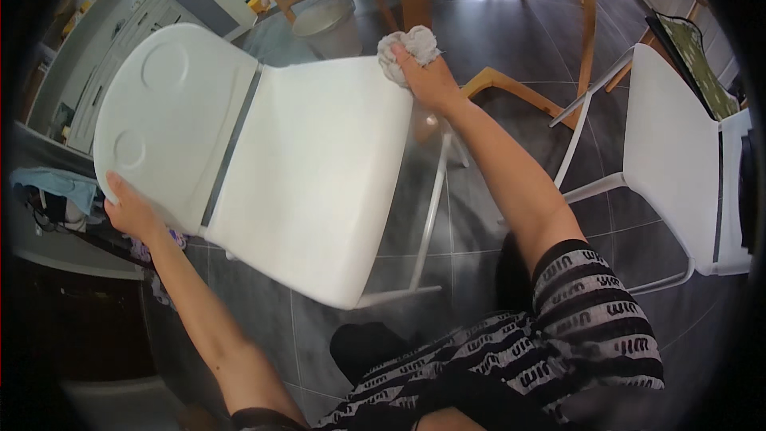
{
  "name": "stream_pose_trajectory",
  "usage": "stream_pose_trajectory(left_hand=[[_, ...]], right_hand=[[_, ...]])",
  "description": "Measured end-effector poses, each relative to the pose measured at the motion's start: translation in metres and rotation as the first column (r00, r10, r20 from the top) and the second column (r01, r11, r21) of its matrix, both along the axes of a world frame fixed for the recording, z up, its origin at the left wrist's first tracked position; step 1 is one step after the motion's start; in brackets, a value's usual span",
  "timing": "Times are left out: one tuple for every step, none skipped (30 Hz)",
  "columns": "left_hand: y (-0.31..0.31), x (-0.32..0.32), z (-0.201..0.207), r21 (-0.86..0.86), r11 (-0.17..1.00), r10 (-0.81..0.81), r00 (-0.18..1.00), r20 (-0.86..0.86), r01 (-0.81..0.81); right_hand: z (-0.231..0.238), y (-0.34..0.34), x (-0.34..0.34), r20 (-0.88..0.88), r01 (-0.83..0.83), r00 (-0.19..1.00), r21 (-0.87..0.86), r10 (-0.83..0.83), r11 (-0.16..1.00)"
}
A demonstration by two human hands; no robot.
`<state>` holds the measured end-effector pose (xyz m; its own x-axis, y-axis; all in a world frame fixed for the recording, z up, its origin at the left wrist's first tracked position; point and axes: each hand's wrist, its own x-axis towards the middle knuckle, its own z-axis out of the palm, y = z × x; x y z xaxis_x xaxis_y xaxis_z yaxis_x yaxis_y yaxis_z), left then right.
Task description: Cleaning a white plastic chair with a cloth.
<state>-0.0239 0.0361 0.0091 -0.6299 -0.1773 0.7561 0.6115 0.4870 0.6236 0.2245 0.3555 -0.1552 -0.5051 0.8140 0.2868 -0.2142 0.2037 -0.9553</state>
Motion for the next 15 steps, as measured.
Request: stream_pose_trajectory(left_hand=[[0.0, 0.001, 0.001, 0.011, 1.0, -0.023, 1.0, 0.018, 0.023], [-0.003, -0.001, -0.001, 0.021, 1.0, -0.012, 1.0, 0.025, 0.012], [-0.005, -0.001, 0.0, 0.026, 1.0, -0.013, 1.0, 0.027, 0.013], [-0.005, -0.001, 0.002, 0.01, 1.0, -0.006, 1.0, 0.018, 0.006], [-0.006, -0.002, 0.002, -0.008, 1.0, 0.005, 1.0, 0.01, -0.005], [-0.008, -0.002, 0.0, -0.005, 1.0, 0.008, 1.0, 0.012, -0.008], [-0.009, -0.003, -0.001, -0.014, 1.0, 0.014, 1.0, 0.014, -0.014], [-0.012, -0.003, -0.002, -0.028, 0.999, 0.024, 1.0, 0.013, -0.024], [-0.012, -0.005, -0.002, -0.031, 0.999, 0.022, 1.0, 0.014, -0.022], [-0.014, -0.007, -0.002, -0.036, 0.999, 0.001, 1.0, 0.0, -0.001], [-0.016, -0.008, -0.002, -0.044, 0.999, -0.018, 1.0, -0.013, 0.017], [-0.012, -0.005, -0.002, -0.049, 0.999, -0.022, 1.0, -0.01, 0.021], [-0.006, 0.002, -0.002, -0.004, 0.997, -0.078, 0.997, 0.005, 0.078], [-0.005, 0.006, -0.001, 0.037, 0.991, -0.129, 0.992, 0.016, 0.128], [-0.005, 0.005, 0.001, 0.032, 0.992, -0.126, 0.992, 0.018, 0.125]], right_hand=[[0.01, -0.007, 0.007, 0.066, 0.002, 0.998, 0.063, -0.006, 0.998], [0.015, -0.015, 0.011, 0.131, 0.001, 0.991, 0.128, -0.018, 0.992], [0.007, -0.027, 0.008, 0.133, 0.002, 0.991, 0.133, -0.02, 0.991], [-0.008, -0.047, 0.004, -0.081, 0.095, 0.993, 0.089, -0.087, 0.991], [-0.021, -0.068, 0.003, -0.289, 0.169, 0.945, 0.027, -0.154, 0.985], [-0.031, -0.092, 0.01, -0.235, 0.169, 0.965, 0.196, -0.121, 0.966], [-0.039, -0.113, 0.017, -0.176, 0.157, 0.979, 0.359, -0.099, 0.92], [-0.037, -0.128, 0.024, -0.176, 0.154, 0.98, 0.358, -0.096, 0.921], [-0.027, -0.141, 0.034, -0.083, 0.108, 0.994, 0.484, -0.077, 0.868], [-0.021, -0.148, 0.04, 0.011, 0.048, 0.998, 0.596, -0.068, 0.801], [-0.021, -0.143, 0.037, 0.012, 0.047, 0.998, 0.592, -0.067, 0.805], [-0.019, -0.13, 0.031, -0.123, 0.001, 0.99, 0.454, 0.061, 0.891], [-0.017, -0.114, 0.025, -0.272, -0.072, 0.949, 0.314, 0.162, 0.947], [-0.015, -0.1, 0.018, -0.411, -0.117, 0.898, 0.115, 0.155, 0.986], [-0.015, -0.095, 0.017, -0.411, -0.12, 0.898, 0.11, 0.155, 0.987]])
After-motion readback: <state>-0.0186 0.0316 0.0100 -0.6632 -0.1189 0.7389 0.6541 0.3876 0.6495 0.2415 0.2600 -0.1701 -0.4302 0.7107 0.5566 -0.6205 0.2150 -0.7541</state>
